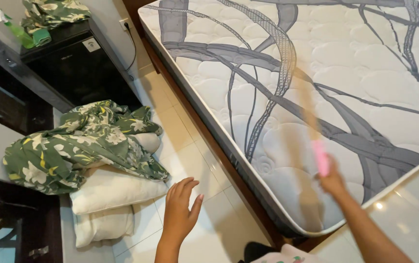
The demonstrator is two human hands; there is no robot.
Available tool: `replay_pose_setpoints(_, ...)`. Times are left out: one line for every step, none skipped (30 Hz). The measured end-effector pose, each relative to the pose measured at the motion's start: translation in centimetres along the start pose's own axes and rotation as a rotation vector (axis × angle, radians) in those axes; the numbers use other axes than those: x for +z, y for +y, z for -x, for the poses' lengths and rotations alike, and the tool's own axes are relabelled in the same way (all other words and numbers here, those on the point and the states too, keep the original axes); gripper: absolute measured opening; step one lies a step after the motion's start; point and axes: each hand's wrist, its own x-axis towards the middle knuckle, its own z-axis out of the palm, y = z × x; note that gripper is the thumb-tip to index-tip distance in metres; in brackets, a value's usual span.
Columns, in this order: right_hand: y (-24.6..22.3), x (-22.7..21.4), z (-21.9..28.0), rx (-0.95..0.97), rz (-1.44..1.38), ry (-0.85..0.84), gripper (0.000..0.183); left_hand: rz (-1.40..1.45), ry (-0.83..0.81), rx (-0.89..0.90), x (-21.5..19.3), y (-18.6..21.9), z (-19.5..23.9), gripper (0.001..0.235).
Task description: Organize personal items on a side table and clean a mattress with a broom.
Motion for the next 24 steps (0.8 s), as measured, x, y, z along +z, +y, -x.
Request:
replay_pose_setpoints(2.5, -0.4, -2.6, 0.006, 0.000, 0.002, 0.104, 0.003, -0.006, 0.001, -0.2, -0.7, 0.2, 0.035)
replay_pose_setpoints(4.8, -1.0, -5.5, -0.026, -0.096, 0.121, 0.103, -0.011, -0.004, -0.017, -0.3, -1.4, 0.2, 0.035)
replay_pose_setpoints(7.0, -1.5, -8.4, -0.058, -0.191, 0.241, 0.103, -0.025, -0.003, -0.036, -0.3, -2.1, 0.1, 0.035)
replay_pose_setpoints(8.0, -0.8, -9.7, -0.053, -0.188, 0.243, 0.103, -0.021, -0.008, -0.036, -0.5, -2.6, -0.1, 0.035)
replay_pose_setpoints(9.0, -0.1, -11.1, -0.027, -0.301, 0.391, 0.104, -0.028, -0.003, -0.039, -0.6, -3.2, -0.4, 0.035)
replay_pose_setpoints(9.6, 0.6, -12.9, -0.009, -0.416, 0.540, 0.105, -0.037, 0.007, -0.039, -0.7, -3.8, -1.0, 0.036)
replay_pose_setpoints(6.3, -0.1, -13.3, -0.009, -0.416, 0.545, 0.105, -0.033, 0.007, -0.037, -0.6, -4.6, -1.7, 0.036)
replay_pose_setpoints(5.6, 1.8, -12.9, -0.021, -0.372, 0.434, 0.103, -0.051, 0.004, -0.015, -0.6, -5.4, -2.4, 0.035)
replay_pose_setpoints(5.7, 5.1, -11.8, -0.032, -0.328, 0.323, 0.101, -0.069, 0.001, 0.006, -0.5, -6.2, -3.2, 0.035)
replay_pose_setpoints(2.9, 7.3, -10.7, -0.042, -0.286, 0.214, 0.099, -0.067, -0.002, 0.010, -0.5, -6.7, -4.4, 0.035)
replay_pose_setpoints(0.7, 10.0, -9.1, -0.052, -0.244, 0.105, 0.097, -0.060, 0.000, 0.010, -0.4, -7.0, -5.7, 0.035)
replay_pose_setpoints(-1.3, 13.0, -7.1, -0.060, -0.206, -0.004, 0.095, -0.055, 0.000, 0.012, -0.5, -7.5, -7.4, 0.034)
replay_pose_setpoints(-4.4, 14.3, -6.2, -0.068, -0.168, -0.112, 0.093, -0.055, -0.004, 0.019, -0.1, -8.1, -8.9, 0.034)
replay_pose_setpoints(-7.5, 15.8, -4.6, -0.080, -0.131, -0.222, 0.091, -0.030, -0.008, 0.039, 0.3, -8.7, -10.3, 0.035)
replay_pose_setpoints(-10.6, 17.4, -2.4, -0.093, -0.094, -0.331, 0.090, -0.005, -0.013, 0.059, 0.5, -9.4, -11.7, 0.036)
replay_pose_setpoints(-10.1, 17.8, -4.5, -0.088, -0.098, -0.332, 0.090, -0.007, -0.019, 0.060, 0.6, -9.4, -13.3, 0.036)
replay_pose_setpoints(-9.5, 18.2, -6.4, -0.391, -0.051, -0.395, 0.096, -0.011, -0.039, 0.081, 0.8, -9.4, -14.9, 0.036)
replay_pose_setpoints(-9.0, 18.7, -8.7, -0.700, -0.003, -0.450, 0.103, -0.015, -0.055, 0.108, 1.0, -9.4, -16.5, 0.035)
replay_pose_setpoints(-9.4, 17.2, -10.4, -0.701, -0.009, -0.445, 0.103, -0.018, -0.056, 0.115, 1.0, -9.6, -18.0, 0.035)
replay_pose_setpoints(-9.5, 15.5, -11.9, -0.693, -0.037, -0.354, 0.105, -0.019, -0.069, 0.126, 1.2, -9.7, -19.4, 0.035)
replay_pose_setpoints(-9.6, 13.9, -13.4, -0.685, -0.063, -0.262, 0.107, -0.019, -0.082, 0.137, 1.3, -9.9, -20.8, 0.035)
replay_pose_setpoints(-7.1, 12.4, -16.6, -0.679, -0.062, -0.256, 0.107, -0.014, -0.085, 0.142, 1.4, -10.1, -21.9, 0.035)
replay_pose_setpoints(-4.5, 11.0, -19.7, -0.720, 0.077, 0.041, 0.102, -0.020, -0.080, 0.150, 1.4, -10.4, -23.0, 0.035)
replay_pose_setpoints(-2.0, 9.5, -22.9, -0.751, 0.217, 0.340, 0.098, -0.027, -0.072, 0.159, 1.6, -10.7, -24.1, 0.035)
